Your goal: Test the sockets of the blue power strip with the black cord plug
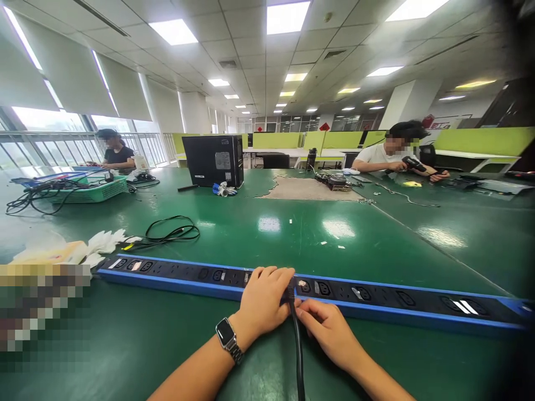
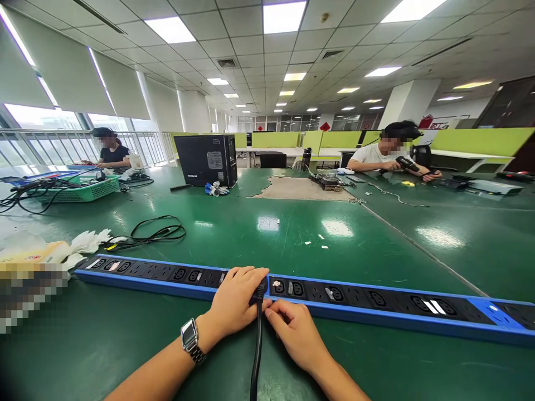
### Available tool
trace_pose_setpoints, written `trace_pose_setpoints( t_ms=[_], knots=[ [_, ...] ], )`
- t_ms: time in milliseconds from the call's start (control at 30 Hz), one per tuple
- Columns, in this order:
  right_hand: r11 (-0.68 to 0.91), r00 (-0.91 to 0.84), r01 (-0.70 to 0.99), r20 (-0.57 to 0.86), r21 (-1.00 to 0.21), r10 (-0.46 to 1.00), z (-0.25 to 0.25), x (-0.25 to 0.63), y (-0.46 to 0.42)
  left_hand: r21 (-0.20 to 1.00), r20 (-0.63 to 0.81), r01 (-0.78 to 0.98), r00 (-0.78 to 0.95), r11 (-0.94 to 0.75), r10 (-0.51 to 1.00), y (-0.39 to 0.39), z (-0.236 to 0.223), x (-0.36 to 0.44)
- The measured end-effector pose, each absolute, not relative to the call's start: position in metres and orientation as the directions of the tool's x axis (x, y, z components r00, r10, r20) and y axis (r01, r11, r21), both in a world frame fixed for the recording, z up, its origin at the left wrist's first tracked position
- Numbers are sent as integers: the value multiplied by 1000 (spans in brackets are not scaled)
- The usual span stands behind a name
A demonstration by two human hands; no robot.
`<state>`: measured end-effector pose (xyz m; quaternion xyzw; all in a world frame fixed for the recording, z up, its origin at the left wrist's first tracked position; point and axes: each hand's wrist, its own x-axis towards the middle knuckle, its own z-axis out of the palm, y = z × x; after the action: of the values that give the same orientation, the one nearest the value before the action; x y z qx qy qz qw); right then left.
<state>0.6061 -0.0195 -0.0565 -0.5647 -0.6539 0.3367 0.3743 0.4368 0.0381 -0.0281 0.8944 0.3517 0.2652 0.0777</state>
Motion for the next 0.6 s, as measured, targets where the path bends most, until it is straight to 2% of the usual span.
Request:
trace_pose_setpoints(
  t_ms=[67, 133, 200, 267, 333, 467, 600],
  knots=[
    [138, -84, 488, 111, -862, 990, -57, 607, -20, 364, 457, 553, 595, -749, 661, 39, -29, 438],
    [135, -84, 489, 108, -862, 991, -56, 608, -20, 476, 521, 496, 506, -726, 687, 41, -26, 436],
    [129, -85, 490, 100, -862, 991, -56, 610, -20, 609, 584, 436, 319, -663, 747, 45, -19, 424],
    [121, -87, 489, 89, -864, 992, -56, 610, -20, 688, 606, 423, 112, -590, 787, 50, -14, 400],
    [111, -88, 487, 77, -866, 993, -55, 610, -20, 668, 612, 495, 60, -556, 789, 54, -16, 369],
    [78, -83, 496, 42, -865, 996, -53, 607, -19, 527, 555, 657, 215, -540, 804, 58, -33, 324],
    [68, -84, 505, 29, -860, 996, -51, 607, -20, 458, 504, 685, 326, -567, 800, 58, -31, 323]
  ],
)
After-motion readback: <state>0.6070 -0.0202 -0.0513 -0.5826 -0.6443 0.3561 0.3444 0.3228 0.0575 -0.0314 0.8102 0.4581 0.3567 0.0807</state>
